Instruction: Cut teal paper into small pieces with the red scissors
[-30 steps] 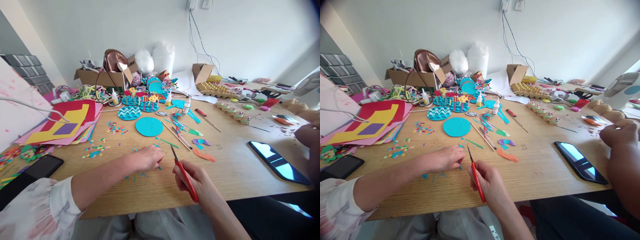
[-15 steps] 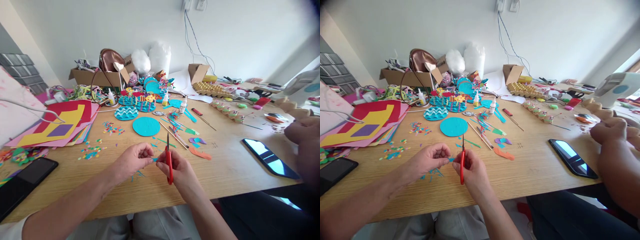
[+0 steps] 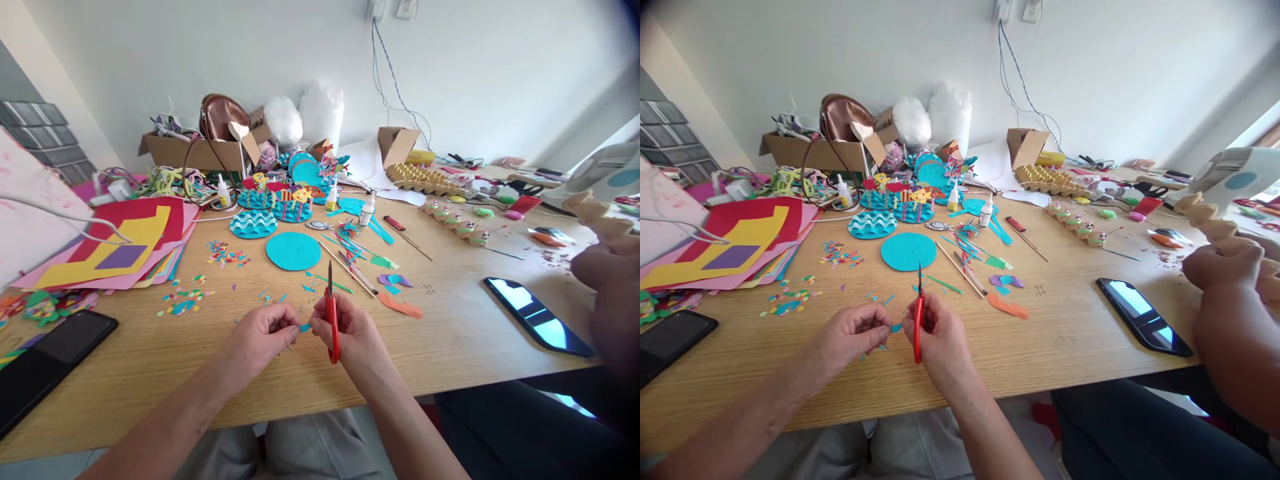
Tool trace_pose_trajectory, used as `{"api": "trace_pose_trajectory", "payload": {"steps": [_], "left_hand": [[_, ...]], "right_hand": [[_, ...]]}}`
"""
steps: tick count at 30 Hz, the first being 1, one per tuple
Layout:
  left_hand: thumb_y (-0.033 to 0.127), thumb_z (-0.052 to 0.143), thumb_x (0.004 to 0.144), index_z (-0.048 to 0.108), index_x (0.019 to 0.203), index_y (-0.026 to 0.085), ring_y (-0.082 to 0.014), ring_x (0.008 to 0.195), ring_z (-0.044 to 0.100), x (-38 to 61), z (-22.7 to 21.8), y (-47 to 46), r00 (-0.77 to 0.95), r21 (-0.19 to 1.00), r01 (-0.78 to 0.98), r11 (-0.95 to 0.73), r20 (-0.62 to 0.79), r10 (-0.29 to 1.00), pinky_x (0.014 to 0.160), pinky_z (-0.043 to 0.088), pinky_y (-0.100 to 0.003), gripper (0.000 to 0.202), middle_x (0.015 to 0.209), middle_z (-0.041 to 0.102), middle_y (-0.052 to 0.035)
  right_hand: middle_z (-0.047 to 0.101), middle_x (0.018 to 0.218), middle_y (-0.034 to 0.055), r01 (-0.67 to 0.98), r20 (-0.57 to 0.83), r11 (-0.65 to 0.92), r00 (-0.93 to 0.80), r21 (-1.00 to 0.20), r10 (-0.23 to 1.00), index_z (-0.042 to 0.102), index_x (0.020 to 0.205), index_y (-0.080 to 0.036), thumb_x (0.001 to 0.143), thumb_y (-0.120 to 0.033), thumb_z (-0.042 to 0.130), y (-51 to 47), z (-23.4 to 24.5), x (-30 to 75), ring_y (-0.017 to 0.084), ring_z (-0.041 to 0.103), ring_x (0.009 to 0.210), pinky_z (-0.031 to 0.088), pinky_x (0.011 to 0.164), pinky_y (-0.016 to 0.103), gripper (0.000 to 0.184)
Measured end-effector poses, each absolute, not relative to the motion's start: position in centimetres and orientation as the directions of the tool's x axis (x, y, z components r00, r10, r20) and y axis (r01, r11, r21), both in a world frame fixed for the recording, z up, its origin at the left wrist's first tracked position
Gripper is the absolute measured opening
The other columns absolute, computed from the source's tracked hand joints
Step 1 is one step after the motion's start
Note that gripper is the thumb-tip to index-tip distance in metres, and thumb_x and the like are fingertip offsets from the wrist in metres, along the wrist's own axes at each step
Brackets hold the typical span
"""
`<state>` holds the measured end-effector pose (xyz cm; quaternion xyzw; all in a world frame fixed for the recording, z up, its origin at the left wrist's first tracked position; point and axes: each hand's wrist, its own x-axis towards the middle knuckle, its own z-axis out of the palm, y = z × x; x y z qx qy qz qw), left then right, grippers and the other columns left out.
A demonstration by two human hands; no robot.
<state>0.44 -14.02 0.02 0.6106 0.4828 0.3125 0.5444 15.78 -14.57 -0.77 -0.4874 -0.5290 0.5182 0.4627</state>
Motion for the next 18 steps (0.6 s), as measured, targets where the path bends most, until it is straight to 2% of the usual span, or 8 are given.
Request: {"api": "trace_pose_trajectory", "payload": {"steps": [3,5,10,14,18], "left_hand": [[0.029,0.054,0.066,0.053,0.065,0.017,-0.008,0.05,0.038,-0.3,0.3,-14.0,0.298,0.964,0.253,0.08,-0.156,0.942,0.046,0.03,-0.02,0.013,0.056,0.046,0.0053],[0.029,0.055,0.067,0.053,0.066,0.017,-0.0079,0.051,0.038,-1.0,0.6,-14.0,0.263,0.964,0.25,0.093,-0.16,0.951,0.047,0.03,-0.02,0.012,0.056,0.045,0.0055],[0.03,0.054,0.072,0.052,0.07,0.018,-0.0082,0.053,0.041,-2.6,1.5,-14.1,0.226,0.975,0.199,0.094,-0.139,0.964,0.049,0.035,-0.019,0.012,0.058,0.045,0.0057],[0.028,0.053,0.074,0.051,0.07,0.017,-0.0088,0.058,0.048,-2.9,2.0,-14.1,0.214,0.978,0.16,0.137,-0.17,0.962,0.055,0.04,-0.021,0.012,0.063,0.051,0.0041],[0.028,0.053,0.074,0.05,0.069,0.017,-0.0113,0.066,0.055,-2.6,2.2,-14.1,0.226,0.978,0.088,0.188,-0.203,0.953,0.061,0.046,-0.023,0.012,0.068,0.057,0.0019]], "right_hand": [[0.049,0.064,-0.0029,0.104,-0.037,-0.024,-0.122,-0.994,0.992,0.048,0.076,-0.018,0.066,-0.025,0.058,-14.8,-0.8,16.0,0.011,0.046,0.058,0.036,0.054,0.023,0.016],[0.048,0.062,-0.0032,0.217,-0.045,-0.005,-0.181,-0.976,0.982,0.047,0.073,-0.018,0.071,-0.026,0.054,-15.1,-1.0,16.1,0.01,0.044,0.057,0.034,0.052,0.022,0.01],[0.04,0.055,-0.0045,0.498,-0.109,0.1,-0.373,-0.861,0.921,0.043,0.061,-0.018,0.08,-0.035,0.05,-16.2,-0.5,16.2,0.009,0.034,0.052,0.025,0.047,0.022,0.026],[0.041,0.056,-0.0048,0.561,-0.179,0.118,-0.446,-0.819,0.877,0.04,0.062,-0.018,0.081,-0.038,0.05,-16.7,0.4,16.1,0.009,0.033,0.053,0.024,0.047,0.022,0.029],[0.039,0.056,-0.005,0.558,-0.203,0.095,-0.449,-0.825,0.87,0.039,0.06,-0.018,0.082,-0.039,0.048,-16.6,0.7,15.9,0.009,0.032,0.053,0.023,0.047,0.021,0.032]]}}
